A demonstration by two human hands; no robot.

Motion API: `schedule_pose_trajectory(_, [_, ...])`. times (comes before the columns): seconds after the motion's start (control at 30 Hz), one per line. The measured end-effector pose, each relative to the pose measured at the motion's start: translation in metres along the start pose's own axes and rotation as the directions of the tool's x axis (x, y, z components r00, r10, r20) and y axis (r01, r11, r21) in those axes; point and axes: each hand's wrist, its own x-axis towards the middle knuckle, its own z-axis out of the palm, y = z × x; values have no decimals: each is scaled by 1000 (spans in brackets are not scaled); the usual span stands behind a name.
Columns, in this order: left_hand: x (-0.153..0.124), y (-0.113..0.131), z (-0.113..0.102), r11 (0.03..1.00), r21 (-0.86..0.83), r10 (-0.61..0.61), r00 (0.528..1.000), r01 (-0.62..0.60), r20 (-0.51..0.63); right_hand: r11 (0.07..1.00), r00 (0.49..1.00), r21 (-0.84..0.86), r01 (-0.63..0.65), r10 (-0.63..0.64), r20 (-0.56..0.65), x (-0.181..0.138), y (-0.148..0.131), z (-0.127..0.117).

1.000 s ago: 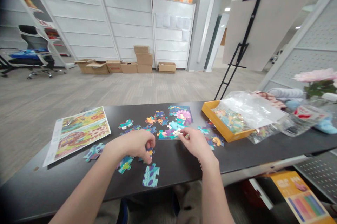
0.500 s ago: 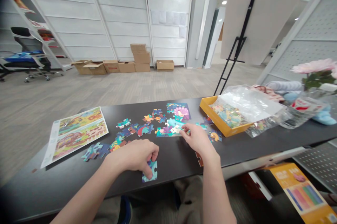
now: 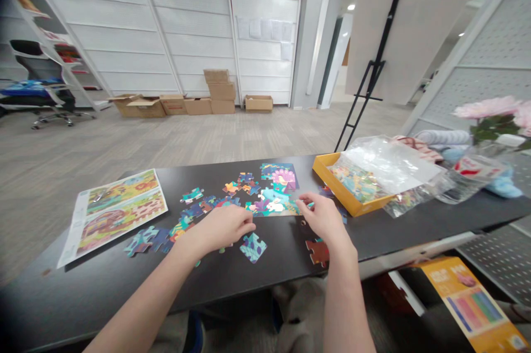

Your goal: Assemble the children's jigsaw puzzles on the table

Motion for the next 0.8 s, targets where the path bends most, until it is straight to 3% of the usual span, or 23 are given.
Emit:
schedule_pose_trajectory(0.17, [-10, -7, -8, 985, -124, 133, 982, -116, 133, 997, 986, 7, -72, 72, -147, 1, 15, -6])
schedule_pose_trajectory(0.37, [-9, -4, -10, 984, -146, 127, 979, -105, 158, 983, 929, 116, -143, 174, -327, 5, 23, -5])
schedule_pose_trajectory(0.5, [-2, -11, -2, 953, -286, 147, 980, -104, 133, 981, 933, 116, -157, 186, -309, 6, 17, -4])
schedule_pose_trajectory(0.67, [8, -22, 11, 780, -613, 219, 972, -123, 84, 992, 958, 55, -109, 120, -260, 5, 6, 0])
schedule_pose_trajectory(0.8, [11, -28, 14, 712, -687, 204, 979, -145, 5, 995, 973, 33, -92, 97, -208, 5, 4, 0])
